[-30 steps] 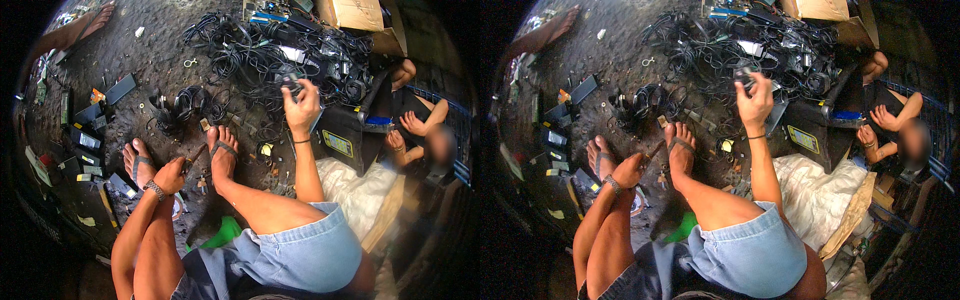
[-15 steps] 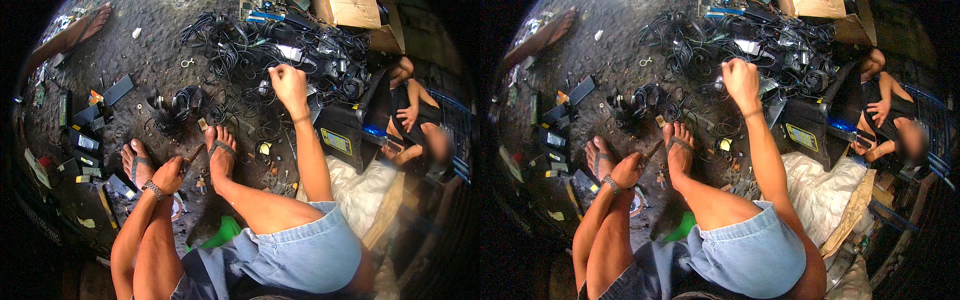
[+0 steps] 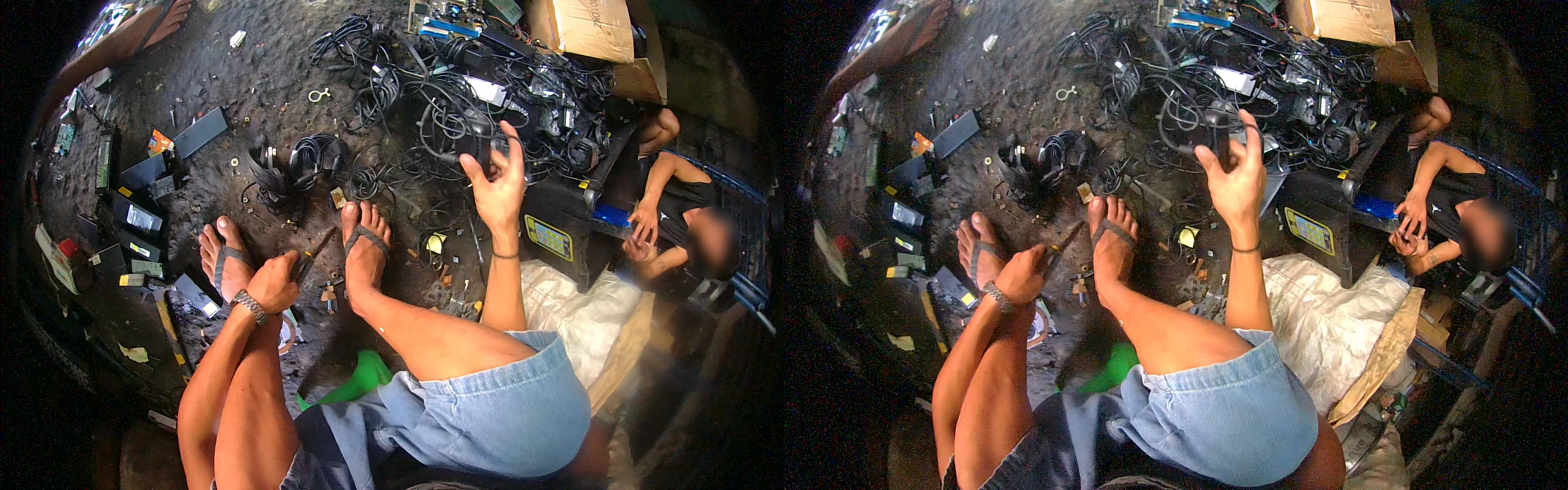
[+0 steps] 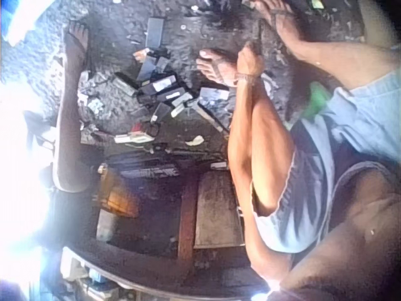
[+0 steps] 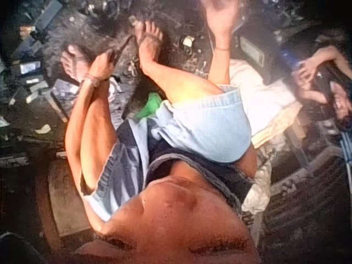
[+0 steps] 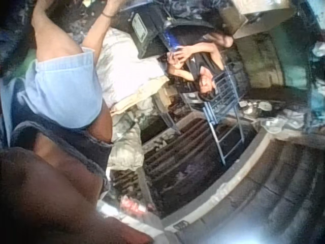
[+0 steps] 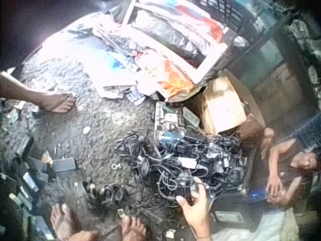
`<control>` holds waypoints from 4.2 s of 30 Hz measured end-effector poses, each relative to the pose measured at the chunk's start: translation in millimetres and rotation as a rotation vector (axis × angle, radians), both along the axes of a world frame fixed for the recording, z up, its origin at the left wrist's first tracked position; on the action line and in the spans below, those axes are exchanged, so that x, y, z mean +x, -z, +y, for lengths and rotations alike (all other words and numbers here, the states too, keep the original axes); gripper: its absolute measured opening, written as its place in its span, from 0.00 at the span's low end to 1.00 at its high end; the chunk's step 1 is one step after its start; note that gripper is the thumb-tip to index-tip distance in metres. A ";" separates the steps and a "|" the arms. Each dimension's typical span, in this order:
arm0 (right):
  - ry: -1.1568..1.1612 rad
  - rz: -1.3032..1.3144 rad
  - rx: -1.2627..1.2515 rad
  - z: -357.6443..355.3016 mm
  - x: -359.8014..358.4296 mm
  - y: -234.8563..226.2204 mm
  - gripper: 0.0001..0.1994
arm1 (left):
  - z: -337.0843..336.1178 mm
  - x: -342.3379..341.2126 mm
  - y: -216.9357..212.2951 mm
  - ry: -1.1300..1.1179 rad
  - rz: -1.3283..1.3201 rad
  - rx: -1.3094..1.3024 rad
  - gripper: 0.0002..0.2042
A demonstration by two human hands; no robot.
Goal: The person sits on the floor and uses pliers to pry open and break apart black plastic electronic power adapters. They repeatedly pick up adapters, apply force with the pliers to separate the casing, and place the broken pieces aside.
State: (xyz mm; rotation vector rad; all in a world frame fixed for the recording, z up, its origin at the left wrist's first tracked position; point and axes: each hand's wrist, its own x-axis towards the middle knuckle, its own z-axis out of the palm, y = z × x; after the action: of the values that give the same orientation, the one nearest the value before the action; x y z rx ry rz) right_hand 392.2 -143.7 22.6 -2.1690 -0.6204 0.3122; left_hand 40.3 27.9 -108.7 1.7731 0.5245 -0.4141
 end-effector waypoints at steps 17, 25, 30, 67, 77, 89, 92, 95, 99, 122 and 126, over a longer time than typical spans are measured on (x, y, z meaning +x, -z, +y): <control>0.046 0.334 0.278 -8.1 -56.7 -41.5 0.23 | 12.9 9.2 -50.4 -0.250 -0.062 -0.788 0.21; 0.211 0.701 0.588 4.6 -73.7 -28.6 0.26 | 23.8 45.4 -94.6 -0.069 -0.204 -0.452 0.32; 0.224 0.781 0.615 0.4 -83.0 -32.6 0.28 | 32.9 63.0 -129.7 -0.153 -0.081 -0.725 0.33; -0.101 0.730 0.126 32.9 -107.2 -48.6 0.20 | 4.7 49.1 -123.1 -0.147 -0.221 -0.411 0.20; -0.012 0.841 0.218 18.0 -113.8 -24.7 0.22 | -3.2 59.5 -87.3 -0.110 -0.049 -0.286 0.26; 0.015 1.204 0.370 14.7 -114.7 9.6 0.21 | -8.4 48.1 -85.3 -0.303 -0.014 -0.632 0.11; 0.129 0.801 0.267 26.2 -116.1 5.5 0.18 | -14.9 47.4 -54.8 -0.380 -0.050 -0.618 0.13; 0.039 0.531 0.164 39.8 -112.6 10.8 0.19 | -20.3 21.3 -17.5 -0.206 -0.067 -0.175 0.21; -0.240 0.448 0.013 64.3 -122.3 32.1 0.24 | -10.8 13.3 -20.7 0.266 0.227 -0.007 0.34; -0.457 -0.484 -0.475 98.6 115.7 114.5 0.35 | -3.5 -0.9 -5.7 0.068 0.139 -0.046 0.29; -0.235 -0.670 -0.492 86.6 67.3 90.5 0.46 | -4.4 -1.3 0.5 0.065 0.140 0.017 0.28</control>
State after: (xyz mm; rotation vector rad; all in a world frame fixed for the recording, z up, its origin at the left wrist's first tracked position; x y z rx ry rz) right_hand 459.6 -57.2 -67.9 -2.6849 -1.2847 -0.1831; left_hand 39.0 23.6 -109.2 1.7895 0.5713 -0.5837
